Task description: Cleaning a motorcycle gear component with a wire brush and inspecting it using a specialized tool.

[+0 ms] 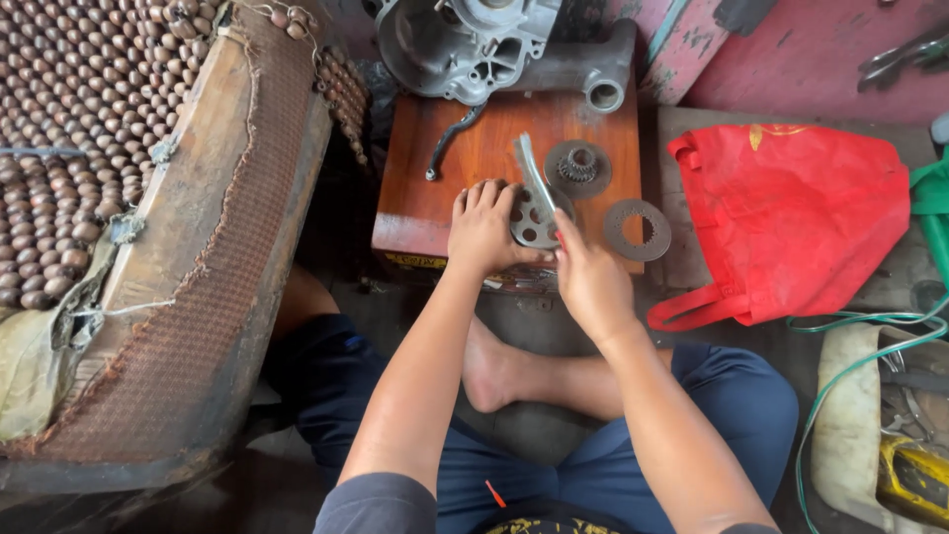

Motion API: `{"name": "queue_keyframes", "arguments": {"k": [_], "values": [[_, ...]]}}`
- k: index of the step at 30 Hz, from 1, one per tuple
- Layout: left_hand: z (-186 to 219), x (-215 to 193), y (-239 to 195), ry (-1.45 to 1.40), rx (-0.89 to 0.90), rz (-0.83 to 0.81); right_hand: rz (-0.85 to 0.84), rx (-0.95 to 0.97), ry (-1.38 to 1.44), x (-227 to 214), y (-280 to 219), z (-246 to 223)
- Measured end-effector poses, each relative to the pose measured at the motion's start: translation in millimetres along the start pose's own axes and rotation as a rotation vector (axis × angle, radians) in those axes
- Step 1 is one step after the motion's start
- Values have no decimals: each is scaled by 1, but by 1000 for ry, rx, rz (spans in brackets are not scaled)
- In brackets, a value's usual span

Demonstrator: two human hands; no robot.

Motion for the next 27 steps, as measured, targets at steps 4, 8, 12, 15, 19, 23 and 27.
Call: {"name": "queue_keyframes", "arguments": {"k": [4,8,12,15,19,23,27], "values": [[2,-2,3,-31,-19,-24,-110,51,-61,-30,-29,12],[3,0,2,-48,-16,-14,-117,46,-135,-35,-36,13],[0,5,0,-39,-4,2,-14,77,-60,4,-18,5],[-4,8,3,-25,-22,56,110,29,-32,13,-20,8],[2,5,1,-16,-8,59,28,56,-28,-5,-34,19],[5,2,0,-25,5,22,-54,39,-80,-13,-29,14],[1,6,1,-20,4,31,5,44,-83,18,-8,11]]}}
Point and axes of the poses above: each hand's wrist, its own y-axis towards the middle knuckle, its own x-axis out of the palm, z = x × y, the point moved 6 cm from there along y, towards the middle knuckle, and after that the axes turned 12 degrees about z, right-handed, at the moved point
